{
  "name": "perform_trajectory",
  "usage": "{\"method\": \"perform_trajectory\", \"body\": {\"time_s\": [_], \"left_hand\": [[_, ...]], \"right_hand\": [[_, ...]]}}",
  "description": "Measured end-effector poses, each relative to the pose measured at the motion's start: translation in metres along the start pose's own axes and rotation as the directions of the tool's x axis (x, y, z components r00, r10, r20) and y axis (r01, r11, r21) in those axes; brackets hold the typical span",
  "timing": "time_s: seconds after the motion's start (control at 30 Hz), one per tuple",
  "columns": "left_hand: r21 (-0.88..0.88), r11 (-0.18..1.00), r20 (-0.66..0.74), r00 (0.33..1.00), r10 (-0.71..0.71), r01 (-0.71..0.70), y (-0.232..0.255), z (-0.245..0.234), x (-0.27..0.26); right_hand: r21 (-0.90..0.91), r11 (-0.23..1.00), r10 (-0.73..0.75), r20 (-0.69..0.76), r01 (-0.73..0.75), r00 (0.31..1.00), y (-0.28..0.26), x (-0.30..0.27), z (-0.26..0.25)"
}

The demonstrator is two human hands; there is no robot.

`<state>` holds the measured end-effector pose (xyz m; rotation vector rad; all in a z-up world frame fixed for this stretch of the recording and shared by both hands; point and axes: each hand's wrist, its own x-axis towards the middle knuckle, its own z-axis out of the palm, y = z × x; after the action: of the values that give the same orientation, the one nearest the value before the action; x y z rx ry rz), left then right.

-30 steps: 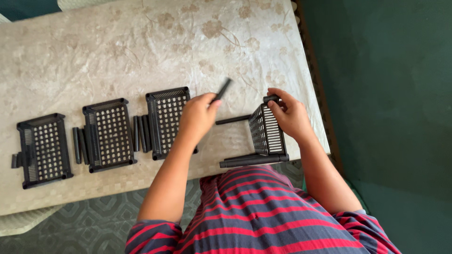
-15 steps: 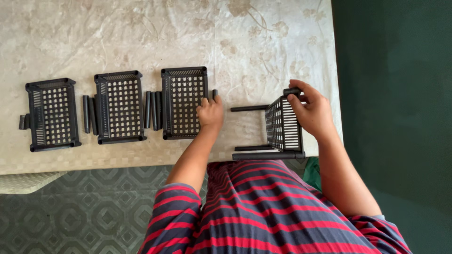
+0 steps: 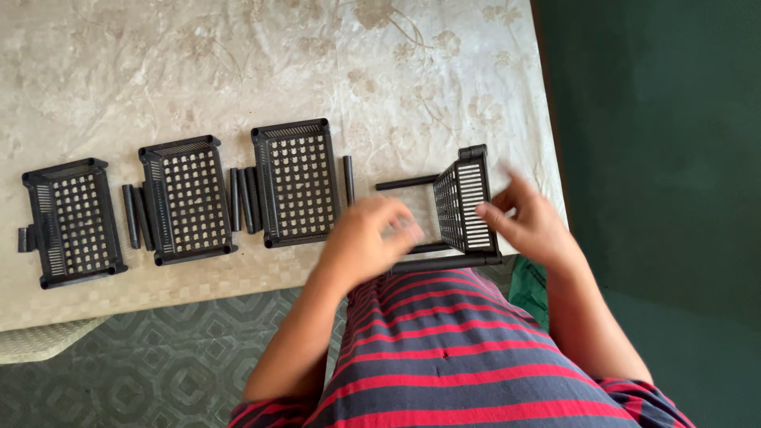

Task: The person assembles a black plastic basket by inserting cylindrical rods into holes on the basket base and sides. They handle multiple rods and basket components, aligning and pressing them into place to form a complete basket structure.

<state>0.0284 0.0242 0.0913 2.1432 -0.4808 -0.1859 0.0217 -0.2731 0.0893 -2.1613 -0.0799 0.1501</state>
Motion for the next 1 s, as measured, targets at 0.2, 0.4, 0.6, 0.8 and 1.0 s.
{"method": "perform_trajectory", "body": {"time_s": [0.2, 0.4, 0.6, 0.8, 1.0], "left_hand": [[0.227, 0.952, 0.127, 0.975, 0.182, -0.207, 0.048, 0.029, 0.001], [0.481, 0.860, -0.085, 0.968, 0.238, -0.169, 0.055, 0.062, 0.020], [0.454, 0.846, -0.172, 0.905, 0.389, -0.278, 0.053, 0.068, 0.031], [0.380, 0.905, -0.012, 0.977, 0.211, -0.190, 0.046, 0.066, 0.032], [0.343, 0.888, -0.023, 0.942, 0.334, -0.307, 0.047, 0.059, 0.032]], "right_hand": [[0.327, 0.902, 0.287, 0.034, -0.282, 0.957, 0.001, -0.006, 0.018], [0.281, 0.936, 0.251, -0.107, -0.213, 0.962, 0.004, 0.024, 0.006], [0.426, 0.875, 0.290, -0.077, -0.231, 0.954, 0.004, 0.027, 0.005], [0.452, 0.872, 0.243, -0.064, -0.189, 0.968, 0.009, 0.029, 0.007], [0.406, 0.893, 0.244, -0.077, -0.193, 0.967, 0.013, 0.028, 0.008]]}}
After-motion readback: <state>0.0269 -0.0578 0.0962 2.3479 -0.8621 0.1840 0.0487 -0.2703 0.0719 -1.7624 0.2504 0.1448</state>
